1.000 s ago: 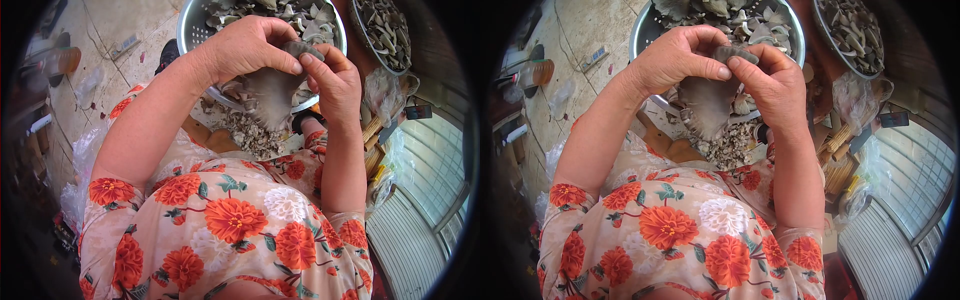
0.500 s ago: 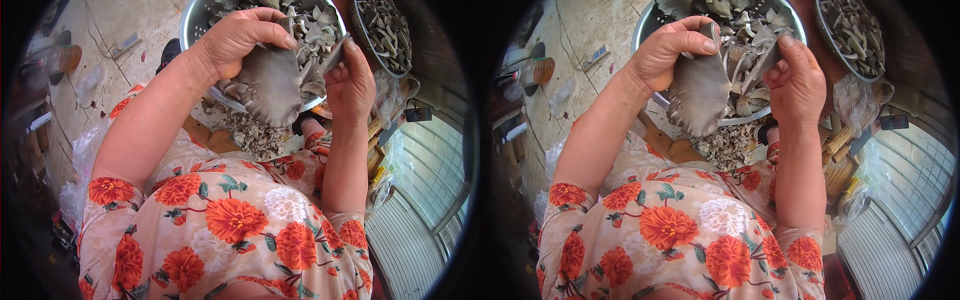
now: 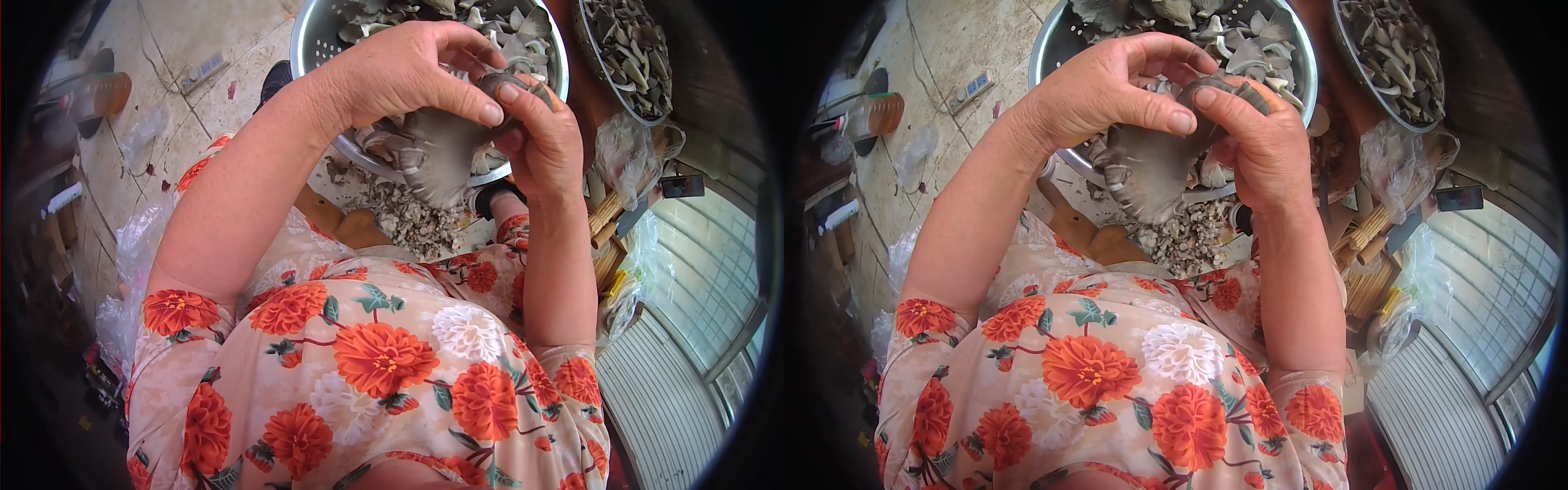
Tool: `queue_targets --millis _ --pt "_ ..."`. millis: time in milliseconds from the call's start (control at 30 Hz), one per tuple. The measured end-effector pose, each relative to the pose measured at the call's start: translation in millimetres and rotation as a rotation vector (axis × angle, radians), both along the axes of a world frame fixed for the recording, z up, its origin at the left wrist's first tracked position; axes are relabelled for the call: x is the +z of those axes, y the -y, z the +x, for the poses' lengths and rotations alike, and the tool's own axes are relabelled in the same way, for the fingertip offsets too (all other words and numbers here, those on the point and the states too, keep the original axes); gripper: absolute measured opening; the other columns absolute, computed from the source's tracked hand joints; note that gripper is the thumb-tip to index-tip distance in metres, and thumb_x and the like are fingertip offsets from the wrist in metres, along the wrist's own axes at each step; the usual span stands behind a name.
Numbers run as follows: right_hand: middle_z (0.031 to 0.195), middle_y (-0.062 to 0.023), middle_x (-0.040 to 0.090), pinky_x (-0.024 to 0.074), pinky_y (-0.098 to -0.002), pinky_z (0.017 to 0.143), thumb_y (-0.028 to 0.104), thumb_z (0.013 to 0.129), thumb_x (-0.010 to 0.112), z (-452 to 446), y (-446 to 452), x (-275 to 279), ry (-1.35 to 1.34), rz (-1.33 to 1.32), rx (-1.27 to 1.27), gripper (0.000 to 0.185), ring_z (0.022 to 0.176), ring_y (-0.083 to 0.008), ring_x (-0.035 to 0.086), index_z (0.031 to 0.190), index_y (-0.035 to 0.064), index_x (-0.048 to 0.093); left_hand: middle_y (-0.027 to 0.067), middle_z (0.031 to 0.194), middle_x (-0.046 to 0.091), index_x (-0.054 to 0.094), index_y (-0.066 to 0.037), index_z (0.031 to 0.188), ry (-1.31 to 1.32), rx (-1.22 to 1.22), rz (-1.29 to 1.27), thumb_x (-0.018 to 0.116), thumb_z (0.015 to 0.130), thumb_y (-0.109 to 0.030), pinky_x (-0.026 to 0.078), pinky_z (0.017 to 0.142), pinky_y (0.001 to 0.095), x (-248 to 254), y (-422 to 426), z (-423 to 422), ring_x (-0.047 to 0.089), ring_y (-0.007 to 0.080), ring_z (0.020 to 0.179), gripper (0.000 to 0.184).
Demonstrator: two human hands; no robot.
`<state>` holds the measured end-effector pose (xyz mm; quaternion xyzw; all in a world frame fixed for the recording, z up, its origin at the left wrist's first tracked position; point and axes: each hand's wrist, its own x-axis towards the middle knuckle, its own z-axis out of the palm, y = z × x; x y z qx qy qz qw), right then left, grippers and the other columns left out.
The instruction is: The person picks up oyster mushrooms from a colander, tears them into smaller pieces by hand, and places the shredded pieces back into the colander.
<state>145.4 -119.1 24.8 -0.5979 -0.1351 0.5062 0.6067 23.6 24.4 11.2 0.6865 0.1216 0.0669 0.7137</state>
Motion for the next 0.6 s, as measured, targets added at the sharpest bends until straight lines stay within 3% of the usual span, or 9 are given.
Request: queue_targets --millis 67,100,167,300,500,600 --pt "0.067 0.0016 0.058 0.0337 -0.0170 0.043 0.015 0.076 0.072 0.5 -1.5 4.1 -0.004 0.009 -0.077 0.017 0.051 -0.0045 0.048 0.086 0.0040 0.065 0.0055 0.099 0.061 0.059 -0.003 0.109 -0.141 0.015 -0.369 0.076 0.071 -0.014 0.049 0.081 0.0264 -6.0 -2.2 -0.9 0.061 0.0115 0.083 0.043" --pt "0.067 0.0016 0.058 0.0337 -0.0170 0.043 0.015 0.076 0.072 1.3 -0.5 3.5 -0.004 0.009 -0.076 0.017 0.051 -0.0045 0.048 0.086 0.0040 0.065 0.0055 0.099 0.061 0.059 -0.003 0.109 -0.141 0.016 -0.369 0.076 0.071 -0.014 0.049 0.081 0.0264 -6.6 -0.8 -1.8 0.061 0.0115 0.083 0.043" --pt "0.067 0.0010 0.059 0.0352 -0.0177 0.043 0.015 0.074 0.074 3.7 2.1 1.4 0.057 -0.008 -0.029 0.018 0.050 -0.0050 0.049 0.086 0.0040 0.065 0.0051 0.094 0.064 0.059 -0.001 0.108 -0.173 0.020 -0.631 0.073 0.074 -0.012 0.050 0.078 0.0254 -7.0 2.5 -3.4 0.062 0.0118 0.082 0.039" --pt "0.068 0.0006 0.059 0.0350 -0.0186 0.043 0.016 0.073 0.075 1.1 1.1 1.1 0.087 -0.019 -0.028 0.021 0.049 -0.0051 0.048 0.087 0.0037 0.065 0.0045 0.088 0.065 0.060 -0.001 0.105 -0.150 0.071 -0.702 0.073 0.073 -0.011 0.051 0.073 0.0242 -10.1 6.1 -2.3 0.062 0.0115 0.079 0.036" --pt "0.066 0.0013 0.058 0.0342 -0.0181 0.042 0.016 0.073 0.076 1.1 2.2 -1.2 0.135 -0.023 0.034 0.021 0.048 -0.0044 0.045 0.087 0.0034 0.065 0.0048 0.087 0.065 0.061 -0.002 0.101 -0.143 0.101 -0.478 0.073 0.072 -0.008 0.052 0.069 0.0245 -5.6 4.2 -4.2 0.063 0.0115 0.076 0.032" --pt "0.068 0.0011 0.058 0.0346 -0.0171 0.043 0.015 0.073 0.075 1.0 2.0 -0.3 -0.003 0.014 0.004 0.022 0.049 -0.0042 0.045 0.087 0.0024 0.063 0.0050 0.086 0.065 0.061 -0.003 0.102 -0.130 0.093 -0.562 0.074 0.070 -0.008 0.053 0.070 0.0256 -4.8 5.1 -5.1 0.063 0.0119 0.074 0.034"
